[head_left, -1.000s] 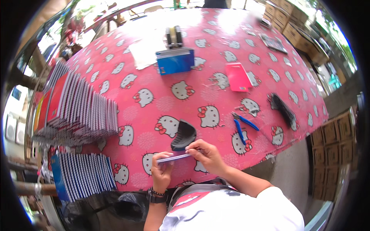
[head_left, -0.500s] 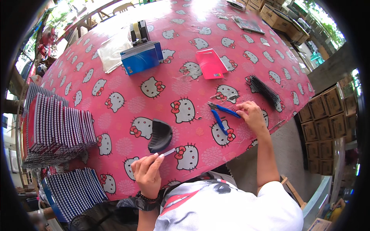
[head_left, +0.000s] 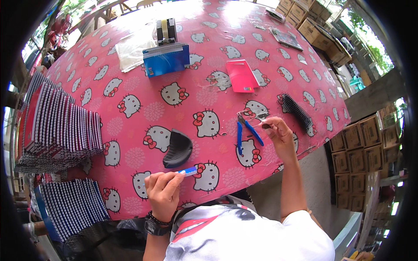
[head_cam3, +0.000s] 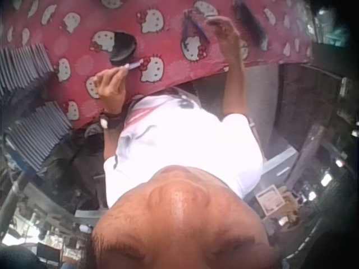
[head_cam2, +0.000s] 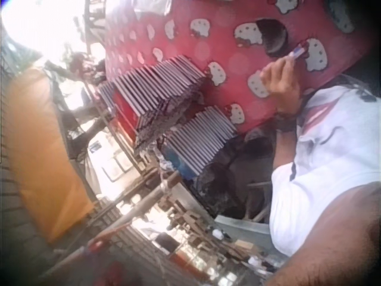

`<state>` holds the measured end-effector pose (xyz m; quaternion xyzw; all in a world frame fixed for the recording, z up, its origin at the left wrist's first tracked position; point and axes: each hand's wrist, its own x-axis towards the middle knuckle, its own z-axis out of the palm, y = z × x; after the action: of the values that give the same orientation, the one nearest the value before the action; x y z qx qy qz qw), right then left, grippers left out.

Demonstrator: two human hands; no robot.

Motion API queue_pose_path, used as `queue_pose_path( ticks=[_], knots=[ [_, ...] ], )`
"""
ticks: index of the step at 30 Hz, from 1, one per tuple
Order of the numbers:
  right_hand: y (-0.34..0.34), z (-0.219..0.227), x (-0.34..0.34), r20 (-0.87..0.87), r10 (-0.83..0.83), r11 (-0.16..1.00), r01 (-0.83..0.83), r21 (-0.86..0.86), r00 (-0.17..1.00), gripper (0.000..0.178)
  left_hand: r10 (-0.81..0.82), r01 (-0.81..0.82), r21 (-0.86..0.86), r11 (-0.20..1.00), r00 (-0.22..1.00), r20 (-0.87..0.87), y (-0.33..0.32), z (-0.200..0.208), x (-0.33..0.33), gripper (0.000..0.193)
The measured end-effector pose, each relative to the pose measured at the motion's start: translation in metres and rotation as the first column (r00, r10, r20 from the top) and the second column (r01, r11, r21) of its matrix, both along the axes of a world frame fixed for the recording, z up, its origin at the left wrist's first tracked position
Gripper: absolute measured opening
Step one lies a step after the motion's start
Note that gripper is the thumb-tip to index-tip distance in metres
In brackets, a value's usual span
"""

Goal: The person assembles notebooks by threading wire spirals through the holes of paper stacks and then cutting the excess wire with a tool.

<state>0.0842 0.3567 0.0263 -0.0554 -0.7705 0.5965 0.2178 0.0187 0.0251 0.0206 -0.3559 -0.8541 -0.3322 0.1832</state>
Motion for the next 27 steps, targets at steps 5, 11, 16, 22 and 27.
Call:
queue_pose_path(
  ticks=[5,11,16,22,27],
  knots=[
    [-0.011,0.008,-0.009,-0.099,0.14,0.988,-0.145,-0.049,0.985,0.018,-0.014,0.013,0.022,1.0,1.0,0.013,0.0,-0.001,-0.001,0.023],
    [-0.044,0.029,-0.023,0.065,0.182,0.963,-0.191,0.19,0.981,0.021,-0.027,0.025,0.042,0.999,0.999,0.03,-0.004,0.001,-0.002,0.025],
    [-0.11,0.021,-0.041,0.218,0.437,0.845,-0.481,0.234,0.873,0.022,-0.028,0.025,0.054,0.998,0.999,0.046,0.0,-0.001,-0.005,0.024],
    [-0.11,0.011,-0.051,0.237,0.551,0.778,-0.595,0.201,0.8,0.018,-0.017,0.015,0.047,0.999,0.998,0.061,-0.003,0.002,-0.005,0.019],
    [-0.106,0.015,-0.05,0.247,0.57,0.758,-0.618,0.209,0.783,0.018,0.009,-0.011,0.059,0.998,0.999,0.038,0.0,-0.003,-0.008,0.017]
  ],
)
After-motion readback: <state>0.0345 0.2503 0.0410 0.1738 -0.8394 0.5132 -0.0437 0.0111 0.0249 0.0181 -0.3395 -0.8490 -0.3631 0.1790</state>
